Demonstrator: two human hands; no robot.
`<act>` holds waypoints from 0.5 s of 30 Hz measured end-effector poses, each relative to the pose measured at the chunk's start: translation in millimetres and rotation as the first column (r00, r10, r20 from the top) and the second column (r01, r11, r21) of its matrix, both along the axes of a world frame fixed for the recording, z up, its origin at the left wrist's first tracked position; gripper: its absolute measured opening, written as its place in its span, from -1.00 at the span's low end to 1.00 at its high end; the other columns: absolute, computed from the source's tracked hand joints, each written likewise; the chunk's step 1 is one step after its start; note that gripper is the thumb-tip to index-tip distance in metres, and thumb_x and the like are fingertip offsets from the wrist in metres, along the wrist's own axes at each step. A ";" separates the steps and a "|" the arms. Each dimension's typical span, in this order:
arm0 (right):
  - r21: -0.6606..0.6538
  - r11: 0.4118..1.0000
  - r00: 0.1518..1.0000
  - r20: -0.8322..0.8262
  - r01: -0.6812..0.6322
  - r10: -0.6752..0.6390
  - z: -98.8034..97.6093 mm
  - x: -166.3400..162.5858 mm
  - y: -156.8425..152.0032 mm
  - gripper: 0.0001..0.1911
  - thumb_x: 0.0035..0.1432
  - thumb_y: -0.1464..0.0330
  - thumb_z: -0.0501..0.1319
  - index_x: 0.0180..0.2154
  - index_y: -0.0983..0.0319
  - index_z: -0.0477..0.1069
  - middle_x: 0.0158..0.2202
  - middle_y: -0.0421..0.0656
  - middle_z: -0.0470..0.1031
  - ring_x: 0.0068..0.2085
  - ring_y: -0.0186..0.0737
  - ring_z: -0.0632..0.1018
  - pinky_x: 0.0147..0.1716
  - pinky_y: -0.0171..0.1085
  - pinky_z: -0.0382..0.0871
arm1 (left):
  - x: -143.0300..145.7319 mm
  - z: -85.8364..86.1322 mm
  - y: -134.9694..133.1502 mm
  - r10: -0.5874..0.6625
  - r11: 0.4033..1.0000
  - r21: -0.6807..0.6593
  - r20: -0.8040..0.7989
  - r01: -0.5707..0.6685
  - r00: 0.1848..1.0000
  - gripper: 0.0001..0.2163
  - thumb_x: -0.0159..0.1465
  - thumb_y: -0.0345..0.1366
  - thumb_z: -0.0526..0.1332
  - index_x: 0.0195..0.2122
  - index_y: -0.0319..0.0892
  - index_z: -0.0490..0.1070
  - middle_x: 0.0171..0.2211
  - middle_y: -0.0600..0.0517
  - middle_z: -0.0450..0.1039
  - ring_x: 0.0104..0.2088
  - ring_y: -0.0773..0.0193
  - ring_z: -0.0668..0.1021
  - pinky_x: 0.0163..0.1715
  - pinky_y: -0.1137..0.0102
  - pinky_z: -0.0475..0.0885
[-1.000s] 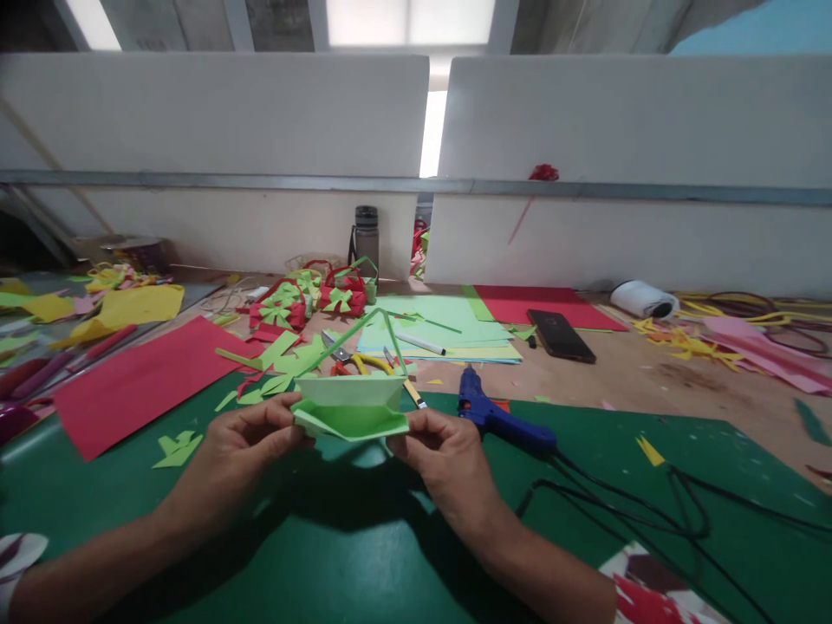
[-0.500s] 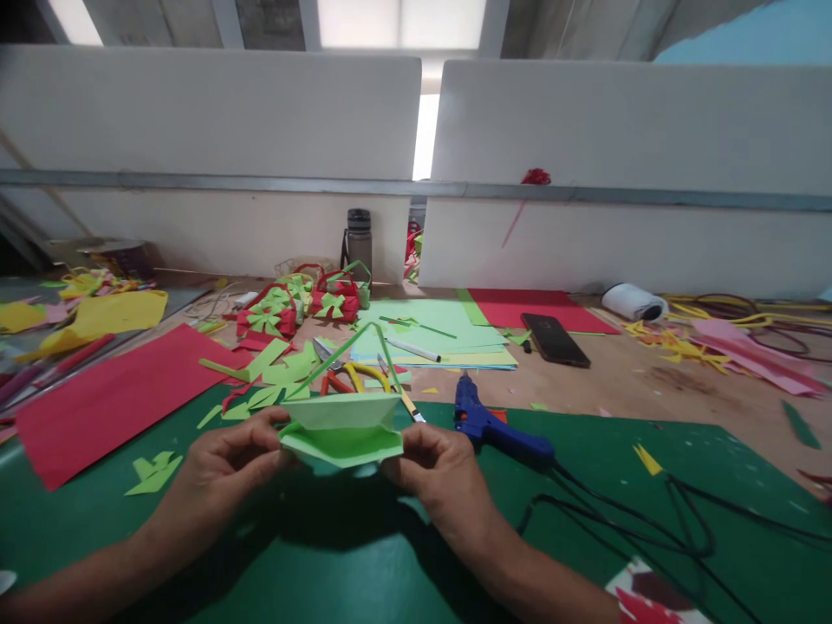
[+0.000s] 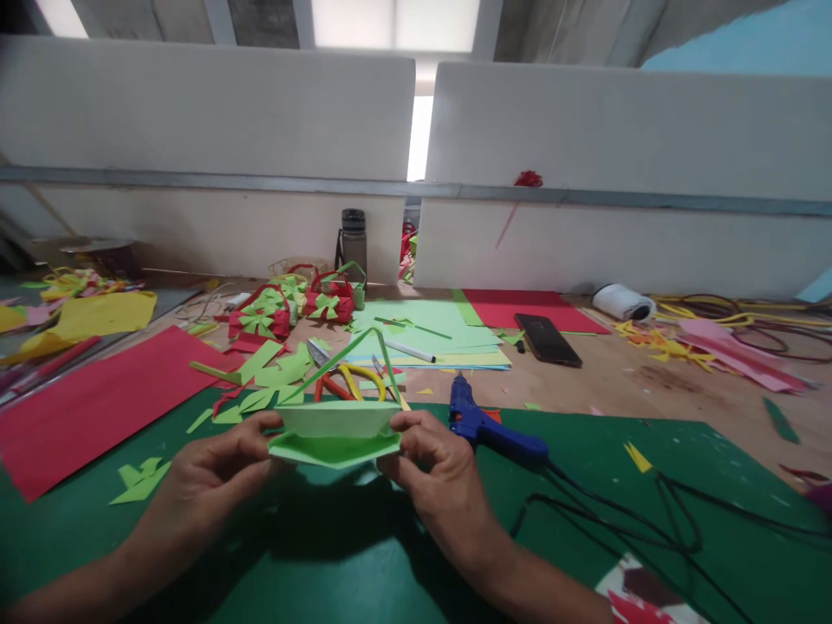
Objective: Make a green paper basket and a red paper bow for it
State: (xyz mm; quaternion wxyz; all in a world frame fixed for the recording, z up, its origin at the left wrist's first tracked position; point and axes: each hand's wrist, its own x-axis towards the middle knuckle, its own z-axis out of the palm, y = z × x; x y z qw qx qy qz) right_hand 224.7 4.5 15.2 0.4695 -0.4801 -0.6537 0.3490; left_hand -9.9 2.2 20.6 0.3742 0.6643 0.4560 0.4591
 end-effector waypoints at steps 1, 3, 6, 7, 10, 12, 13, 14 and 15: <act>0.018 1.000 1.000 0.019 0.006 -0.007 -0.2 0.3 -0.3 -0.73 0.01 0.37 0.24 -0.66 0.24 0.29 -0.35 -0.18 0.38 -0.33 -0.30 0.43 -0.35 -0.37 0.29 | 0.1 -0.4 0.4 0.005 1.000 -0.004 0.002 -0.005 1.000 -0.85 0.12 -0.33 0.21 -0.58 -0.19 0.43 -0.30 -0.06 0.49 -0.03 0.13 0.48 -0.23 0.46 0.45; 0.062 0.998 0.998 0.064 0.017 -0.021 -0.9 1.0 -0.7 -0.73 0.02 0.38 0.24 -0.65 0.24 0.28 -0.33 -0.18 0.39 -0.32 -0.31 0.45 -0.31 -0.37 0.30 | 0.2 -1.5 1.2 0.017 1.000 -0.013 0.007 -0.017 1.000 -0.85 0.11 -0.33 0.22 -0.58 -0.19 0.43 -0.27 -0.06 0.48 -0.03 0.13 0.48 -0.23 0.46 0.44; 0.142 0.989 0.989 0.141 0.026 -0.046 -2.9 2.3 -0.5 -0.76 0.03 0.40 0.25 -0.62 0.22 0.27 -0.30 -0.19 0.42 -0.28 -0.29 0.47 -0.24 -0.34 0.32 | 0.6 -2.9 1.4 0.027 0.999 -0.020 0.013 -0.027 1.000 -0.85 0.11 -0.32 0.23 -0.58 -0.20 0.42 -0.23 -0.07 0.48 -0.05 0.14 0.49 -0.23 0.47 0.44; 0.171 0.984 0.985 0.157 0.039 -0.066 -3.6 3.0 -0.4 -0.78 0.03 0.40 0.25 -0.58 0.21 0.26 -0.28 -0.18 0.42 -0.27 -0.28 0.48 -0.24 -0.33 0.34 | 0.8 -3.0 1.1 0.029 0.999 -0.019 0.013 -0.029 0.999 -0.85 0.10 -0.32 0.23 -0.58 -0.20 0.43 -0.23 -0.07 0.47 -0.07 0.14 0.50 -0.24 0.47 0.44; 0.354 0.931 0.965 0.203 0.087 -0.167 -5.6 5.9 -0.6 -0.82 0.02 0.43 0.27 -0.38 0.19 0.25 -0.16 -0.13 0.38 -0.16 -0.21 0.48 -0.19 -0.26 0.37 | 2.1 -2.2 0.1 0.037 0.999 -0.012 0.005 -0.036 0.999 -0.85 0.10 -0.31 0.22 -0.58 -0.20 0.44 -0.32 -0.06 0.48 -0.09 0.14 0.51 -0.23 0.46 0.44; 0.566 0.824 0.937 0.265 0.039 -0.226 -6.1 8.4 -1.7 -0.74 0.03 0.46 0.26 -0.24 0.20 0.23 -0.06 -0.05 0.32 -0.01 -0.11 0.41 -0.06 -0.16 0.33 | 3.3 -1.2 -0.2 0.047 0.999 -0.010 0.001 -0.047 0.999 -0.84 0.11 -0.30 0.21 -0.58 -0.20 0.43 -0.41 -0.04 0.47 -0.07 0.13 0.50 -0.22 0.46 0.43; 0.650 0.760 0.919 0.310 -0.016 -0.245 -5.9 9.5 -2.4 -0.73 0.04 0.47 0.25 -0.21 0.21 0.23 -0.01 -0.02 0.27 0.07 -0.06 0.35 0.00 -0.10 0.28 | 4.0 -0.8 -0.2 0.054 0.998 -0.012 -0.001 -0.054 0.999 -0.84 0.11 -0.30 0.21 -0.58 -0.20 0.43 -0.43 -0.04 0.47 -0.05 0.12 0.49 -0.21 0.46 0.43; 0.706 0.705 0.898 0.356 -0.075 -0.261 -5.3 10.4 -3.2 -0.76 0.06 0.48 0.23 -0.21 0.21 0.25 0.02 0.00 0.23 0.12 -0.02 0.29 0.04 -0.05 0.24 | 4.8 -0.6 -0.2 0.063 0.998 -0.009 -0.005 -0.063 0.998 -0.84 0.11 -0.29 0.21 -0.59 -0.20 0.42 -0.43 -0.05 0.47 -0.04 0.12 0.49 -0.21 0.46 0.43; 0.735 0.666 0.875 0.398 -0.124 -0.277 -4.3 11.1 -4.1 -0.80 0.08 0.49 0.22 -0.23 0.22 0.27 0.02 0.01 0.21 0.13 0.00 0.27 0.04 -0.03 0.23 | 5.5 -0.6 -0.1 0.072 0.997 -0.005 -0.010 -0.072 0.997 -0.83 0.11 -0.29 0.20 -0.59 -0.20 0.42 -0.41 -0.05 0.48 -0.04 0.12 0.49 -0.22 0.46 0.43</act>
